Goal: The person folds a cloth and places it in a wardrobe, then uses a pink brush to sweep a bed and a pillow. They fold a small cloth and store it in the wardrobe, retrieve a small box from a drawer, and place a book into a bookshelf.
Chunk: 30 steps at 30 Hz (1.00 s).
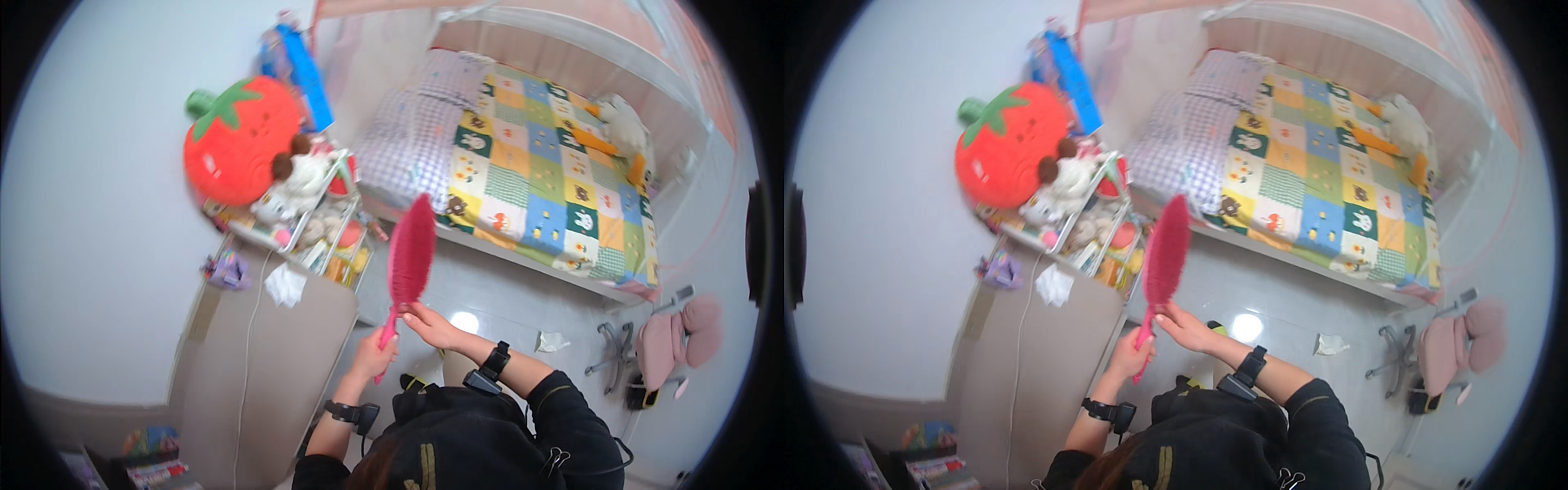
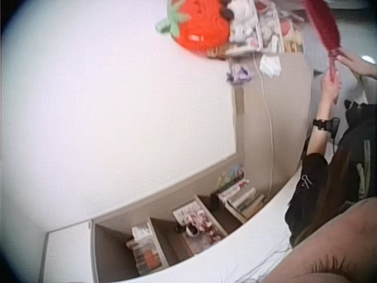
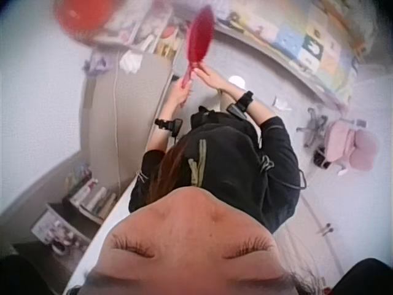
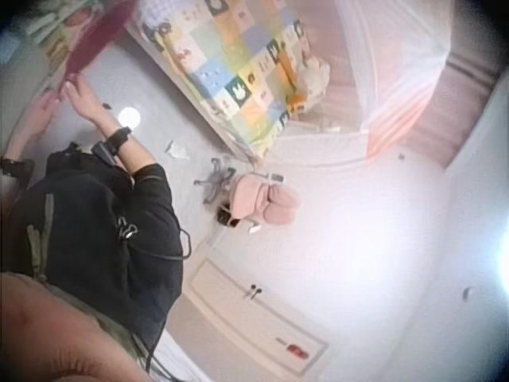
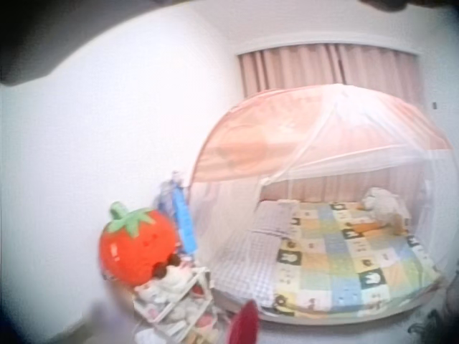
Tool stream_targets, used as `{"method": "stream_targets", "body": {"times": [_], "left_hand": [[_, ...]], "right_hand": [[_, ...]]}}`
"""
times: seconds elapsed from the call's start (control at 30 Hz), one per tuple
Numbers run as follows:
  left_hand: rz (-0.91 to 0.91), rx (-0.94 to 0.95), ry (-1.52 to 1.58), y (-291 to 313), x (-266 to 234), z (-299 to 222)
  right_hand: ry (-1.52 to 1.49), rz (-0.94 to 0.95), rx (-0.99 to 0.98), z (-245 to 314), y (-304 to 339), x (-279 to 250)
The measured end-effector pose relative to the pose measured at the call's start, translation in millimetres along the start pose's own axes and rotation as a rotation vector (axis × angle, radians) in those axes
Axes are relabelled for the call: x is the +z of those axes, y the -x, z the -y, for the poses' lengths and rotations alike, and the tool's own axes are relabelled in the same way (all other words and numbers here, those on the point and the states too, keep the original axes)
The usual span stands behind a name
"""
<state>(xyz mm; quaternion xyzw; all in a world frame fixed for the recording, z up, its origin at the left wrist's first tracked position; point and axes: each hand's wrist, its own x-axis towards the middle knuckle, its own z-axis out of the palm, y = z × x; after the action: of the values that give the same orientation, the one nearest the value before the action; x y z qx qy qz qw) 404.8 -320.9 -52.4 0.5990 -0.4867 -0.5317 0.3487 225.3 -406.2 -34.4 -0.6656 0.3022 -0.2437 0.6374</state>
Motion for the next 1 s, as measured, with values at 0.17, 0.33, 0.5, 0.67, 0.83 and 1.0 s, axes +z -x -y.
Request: {"method": "stream_targets", "body": {"times": [0.17, 0.33, 0.5, 0.67, 0.83, 1.0], "left_hand": [[0.386, 0.072, -0.247, -68, 69, -55], [0.577, 0.167, -0.592, -146, 135, -80], [0.728, -0.035, -0.351, -231, 202, -60], [0.587, -0.041, -0.389, -314, 227, -35], [0.441, -0.133, -0.278, -384, 224, -26], [0.337, 0.023, -0.456, -478, 203, -28]], "right_hand": [[-0.403, -0.37, 0.034, -14, 33, -57], [-0.49, -0.606, -0.02, -65, 48, -137], [-0.491, -0.86, 0.163, -127, 71, -241], [-0.264, -0.997, 0.346, -165, 112, -351], [-0.109, -1.051, 0.369, -185, 111, -410], [0.027, -0.962, 0.451, -218, 76, -430]]}}
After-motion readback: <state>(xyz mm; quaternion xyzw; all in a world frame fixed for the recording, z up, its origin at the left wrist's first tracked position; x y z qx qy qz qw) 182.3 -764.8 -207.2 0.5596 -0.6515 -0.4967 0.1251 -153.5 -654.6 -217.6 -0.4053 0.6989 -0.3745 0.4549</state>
